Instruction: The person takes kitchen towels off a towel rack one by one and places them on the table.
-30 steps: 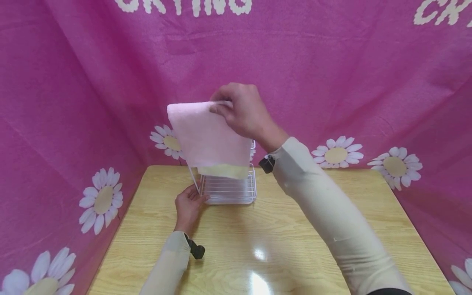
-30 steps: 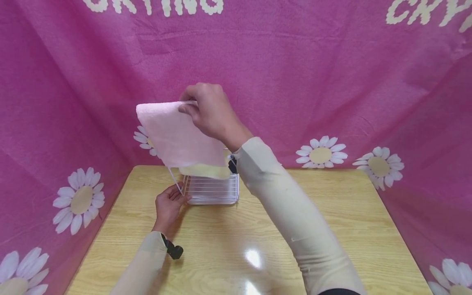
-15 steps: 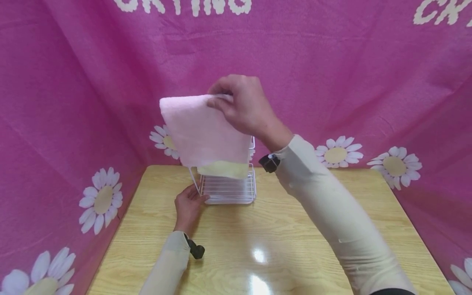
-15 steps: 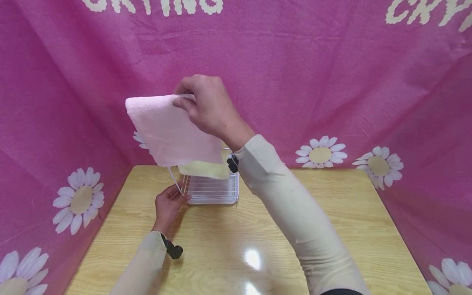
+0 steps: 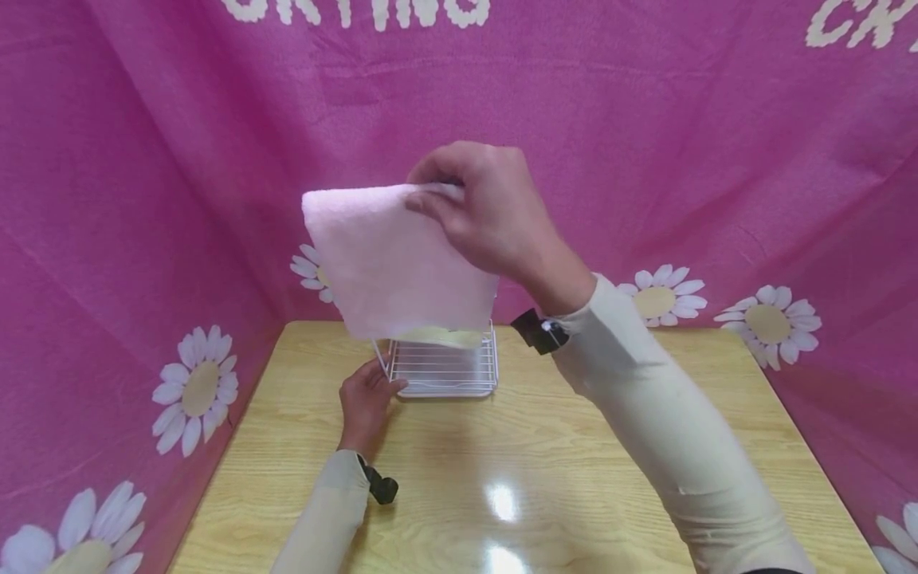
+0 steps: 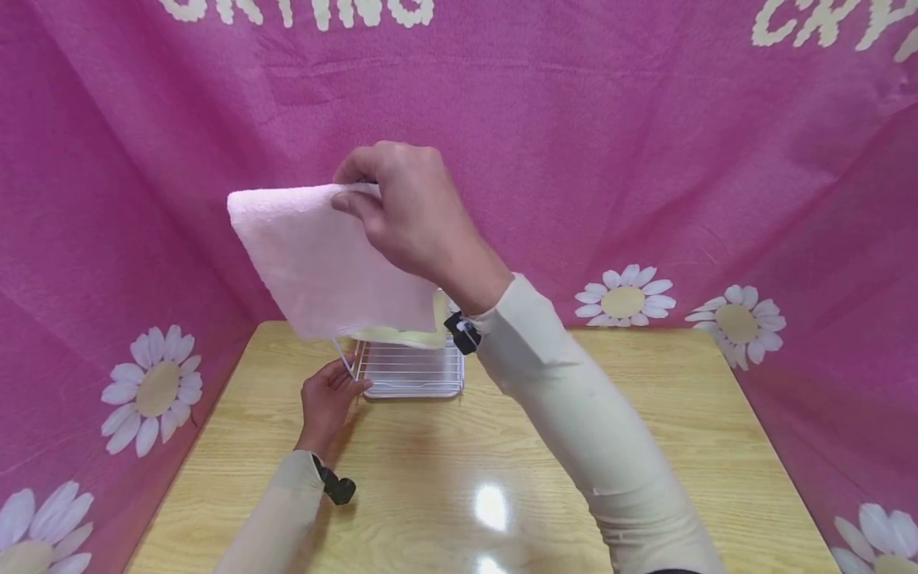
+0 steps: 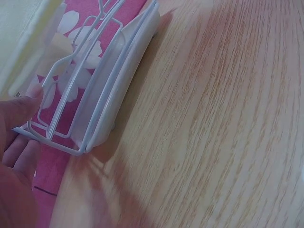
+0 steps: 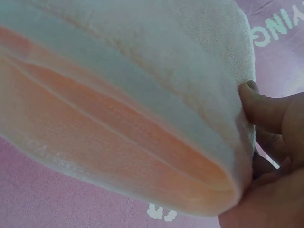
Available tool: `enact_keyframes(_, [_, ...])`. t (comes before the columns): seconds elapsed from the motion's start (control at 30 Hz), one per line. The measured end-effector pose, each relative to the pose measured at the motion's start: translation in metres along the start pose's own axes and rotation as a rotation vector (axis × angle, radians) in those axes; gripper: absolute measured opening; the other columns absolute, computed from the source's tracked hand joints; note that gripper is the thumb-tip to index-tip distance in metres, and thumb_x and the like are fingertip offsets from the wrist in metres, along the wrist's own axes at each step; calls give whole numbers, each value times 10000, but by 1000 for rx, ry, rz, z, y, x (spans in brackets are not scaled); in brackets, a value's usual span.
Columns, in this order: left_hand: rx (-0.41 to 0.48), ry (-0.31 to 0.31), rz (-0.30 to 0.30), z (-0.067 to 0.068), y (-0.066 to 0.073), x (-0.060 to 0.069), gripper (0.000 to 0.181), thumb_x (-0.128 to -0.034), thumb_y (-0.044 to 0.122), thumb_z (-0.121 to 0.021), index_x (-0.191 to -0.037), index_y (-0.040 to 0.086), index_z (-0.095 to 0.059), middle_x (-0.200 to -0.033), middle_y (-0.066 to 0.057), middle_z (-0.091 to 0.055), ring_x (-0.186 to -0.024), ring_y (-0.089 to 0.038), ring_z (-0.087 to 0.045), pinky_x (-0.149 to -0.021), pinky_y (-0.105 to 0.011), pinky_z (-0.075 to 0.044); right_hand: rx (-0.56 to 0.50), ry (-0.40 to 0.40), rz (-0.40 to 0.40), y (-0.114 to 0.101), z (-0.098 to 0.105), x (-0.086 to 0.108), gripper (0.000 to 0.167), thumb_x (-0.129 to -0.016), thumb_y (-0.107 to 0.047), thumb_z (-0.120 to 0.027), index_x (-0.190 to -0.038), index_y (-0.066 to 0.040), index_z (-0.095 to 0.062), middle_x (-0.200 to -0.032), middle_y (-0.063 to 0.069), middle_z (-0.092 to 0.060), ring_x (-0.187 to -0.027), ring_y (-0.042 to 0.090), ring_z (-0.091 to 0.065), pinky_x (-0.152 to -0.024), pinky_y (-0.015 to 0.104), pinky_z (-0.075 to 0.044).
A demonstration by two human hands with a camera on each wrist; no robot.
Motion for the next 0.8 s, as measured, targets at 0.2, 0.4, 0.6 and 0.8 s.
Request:
enact_keyframes(0.2, [-68, -14, -28, 2, -3, -1, 392, -811, -93, -781, -1181, -120, -656, -1218, -292, -650, -1172, -429, -613, -975, -363, -549, -1, 1, 28, -2, -2, 17, 114, -879, -130, -800, -944, -38, -784, -902, 49, -748, -817, 136, -686, -750, 248, -583])
enact_keyframes(0.4, [-154, 6, 8, 4, -2, 0, 298, -805, -14, -817, -1088, -23, -725, -1078, -175, -732, -989, -266, -688, -837, -197, -584, -5, 3, 41, 4, -6, 34, 110, -866, -132, -812, -933, -47, -787, -886, 35, -743, -797, 126, -678, -725, 253, -575])
enact_keyframes(0.6, [-217, 47, 20, 4, 3, -1, 296, -798, -25, -806, -1085, -3, -740, -1062, -141, -744, -994, -236, -702, -823, -259, -606, -25, 1, 33, 13, -13, 54, 118, -844, -108, -827, -924, -32, -784, -879, 52, -739, -780, 139, -670, -700, 265, -582])
enact_keyframes(0.8, [-252, 55, 89, 3, 8, 0, 289, -932, 6, -687, -1220, 11, -702, -1242, -165, -677, -1166, -281, -642, -947, -350, -569, -35, -36, 11, 21, -21, 71, 110, -843, -108, -828, -927, -47, -789, -873, 40, -742, -776, 129, -674, -686, 265, -589])
Point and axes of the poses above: each hand's wrist, its own x-axis away from the middle knuckle, its own z-axis out of the back of the hand, y = z × x, the point moved 3 cm from there along -x, towards the middle knuckle
